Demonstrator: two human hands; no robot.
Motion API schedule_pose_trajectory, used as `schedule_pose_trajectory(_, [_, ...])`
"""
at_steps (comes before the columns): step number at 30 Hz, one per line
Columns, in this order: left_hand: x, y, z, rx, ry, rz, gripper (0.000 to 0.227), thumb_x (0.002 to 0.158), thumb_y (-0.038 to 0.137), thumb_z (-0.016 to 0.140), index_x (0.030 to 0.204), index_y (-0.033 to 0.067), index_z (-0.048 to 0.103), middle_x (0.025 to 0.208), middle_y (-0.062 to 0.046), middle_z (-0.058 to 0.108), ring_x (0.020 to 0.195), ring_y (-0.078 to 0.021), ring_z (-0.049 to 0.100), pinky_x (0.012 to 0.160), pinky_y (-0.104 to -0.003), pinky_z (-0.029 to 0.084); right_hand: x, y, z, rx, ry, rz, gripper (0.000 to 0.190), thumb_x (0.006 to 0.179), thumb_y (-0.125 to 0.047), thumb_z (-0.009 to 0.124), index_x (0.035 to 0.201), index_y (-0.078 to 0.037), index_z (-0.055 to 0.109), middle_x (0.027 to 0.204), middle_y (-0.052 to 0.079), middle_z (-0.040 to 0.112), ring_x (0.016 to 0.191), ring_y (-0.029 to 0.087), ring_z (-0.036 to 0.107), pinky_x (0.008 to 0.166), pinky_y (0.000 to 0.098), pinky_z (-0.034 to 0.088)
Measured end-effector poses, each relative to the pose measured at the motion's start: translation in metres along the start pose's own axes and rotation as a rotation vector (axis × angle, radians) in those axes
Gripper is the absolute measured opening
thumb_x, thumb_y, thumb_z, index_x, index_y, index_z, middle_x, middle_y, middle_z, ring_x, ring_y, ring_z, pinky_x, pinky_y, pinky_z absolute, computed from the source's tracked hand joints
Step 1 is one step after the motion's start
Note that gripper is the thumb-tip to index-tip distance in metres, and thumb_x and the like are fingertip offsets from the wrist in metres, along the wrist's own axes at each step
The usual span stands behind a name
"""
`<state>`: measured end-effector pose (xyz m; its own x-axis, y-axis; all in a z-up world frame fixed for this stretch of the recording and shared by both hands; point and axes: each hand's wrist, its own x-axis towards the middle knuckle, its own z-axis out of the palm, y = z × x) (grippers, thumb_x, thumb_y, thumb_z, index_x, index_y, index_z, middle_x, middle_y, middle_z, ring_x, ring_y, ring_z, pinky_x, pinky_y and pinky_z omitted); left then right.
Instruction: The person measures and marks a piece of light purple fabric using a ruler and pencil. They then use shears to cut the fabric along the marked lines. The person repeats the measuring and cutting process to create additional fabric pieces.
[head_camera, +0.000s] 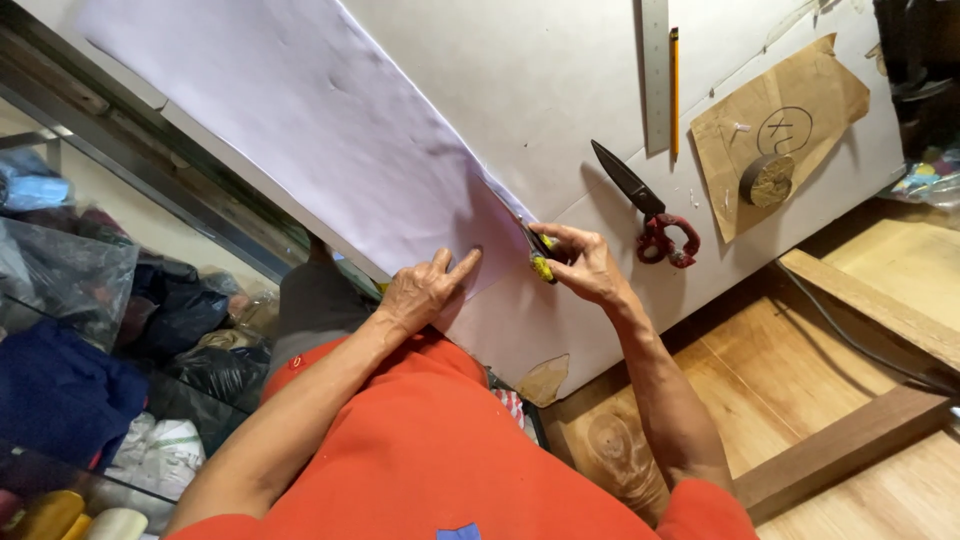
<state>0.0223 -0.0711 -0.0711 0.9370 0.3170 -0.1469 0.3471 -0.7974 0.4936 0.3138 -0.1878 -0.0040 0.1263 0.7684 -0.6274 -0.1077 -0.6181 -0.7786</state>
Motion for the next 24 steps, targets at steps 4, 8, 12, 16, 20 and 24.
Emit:
schedule_pose_trajectory(4, [0.0, 0.0, 0.0, -0.017, -0.007, -0.002, 0.069, 0.084, 0.033, 0.069, 0.15, 0.0278, 0.048, 0.092, -0.004, 0.05, 0.056, -0.0293, 0.068, 0.05, -0.046, 0.059, 0.006, -0.007, 0.006, -0.039, 0.032, -0.01, 0.055, 0.083, -0.012, 0.076, 0.137, -0.012, 0.067, 0.069, 0.008, 0.07, 0.059, 0.01, 0.061, 0.051, 0.0233, 0.047])
schedule_pose_trajectory(8, [-0.001, 0.0, 0.003, -0.02, -0.007, -0.007, 0.066, 0.087, 0.032, 0.065, 0.151, 0.0282, 0.047, 0.091, -0.004, 0.049, 0.056, -0.0299, 0.068, 0.05, -0.047, 0.059, 0.006, -0.003, 0.009, -0.029, 0.042, -0.021, 0.053, 0.083, -0.009, 0.075, 0.136, -0.013, 0.068, 0.068, 0.009, 0.07, 0.058, 0.011, 0.061, 0.052, 0.024, 0.048])
schedule_pose_trajectory(12, [-0.004, -0.001, 0.008, -0.009, -0.001, -0.007, 0.068, 0.089, 0.031, 0.062, 0.154, 0.0294, 0.043, 0.091, -0.004, 0.048, 0.056, -0.0292, 0.068, 0.05, -0.046, 0.059, 0.006, -0.003, 0.009, -0.003, 0.029, -0.016, 0.053, 0.085, -0.006, 0.074, 0.137, -0.011, 0.067, 0.065, 0.01, 0.069, 0.056, 0.013, 0.06, 0.051, 0.023, 0.047])
schedule_pose_trajectory(16, [0.003, 0.001, -0.007, -0.019, 0.004, -0.004, 0.071, 0.084, 0.033, 0.071, 0.15, 0.0289, 0.047, 0.092, -0.004, 0.049, 0.056, -0.0292, 0.068, 0.05, -0.045, 0.059, 0.011, -0.017, 0.009, -0.014, 0.028, 0.005, 0.053, 0.084, -0.013, 0.077, 0.135, -0.01, 0.068, 0.066, 0.009, 0.069, 0.057, 0.012, 0.059, 0.052, 0.0245, 0.046])
schedule_pose_trajectory(20, [0.008, 0.004, -0.018, -0.045, 0.001, 0.003, 0.069, 0.084, 0.033, 0.073, 0.148, 0.0274, 0.049, 0.092, -0.004, 0.05, 0.057, -0.0293, 0.068, 0.051, -0.045, 0.059, 0.02, -0.025, 0.013, -0.063, 0.034, -0.02, 0.051, 0.083, -0.019, 0.079, 0.133, -0.014, 0.069, 0.065, 0.006, 0.068, 0.056, 0.01, 0.058, 0.052, 0.0227, 0.044])
schedule_pose_trajectory(24, [0.008, 0.003, -0.019, -0.05, -0.002, -0.008, 0.071, 0.084, 0.033, 0.073, 0.15, 0.0275, 0.047, 0.093, -0.004, 0.05, 0.058, -0.0298, 0.069, 0.051, -0.046, 0.06, 0.023, -0.021, 0.015, -0.066, 0.017, -0.026, 0.052, 0.084, -0.022, 0.079, 0.134, -0.014, 0.069, 0.065, 0.007, 0.069, 0.056, 0.011, 0.059, 0.052, 0.0243, 0.045])
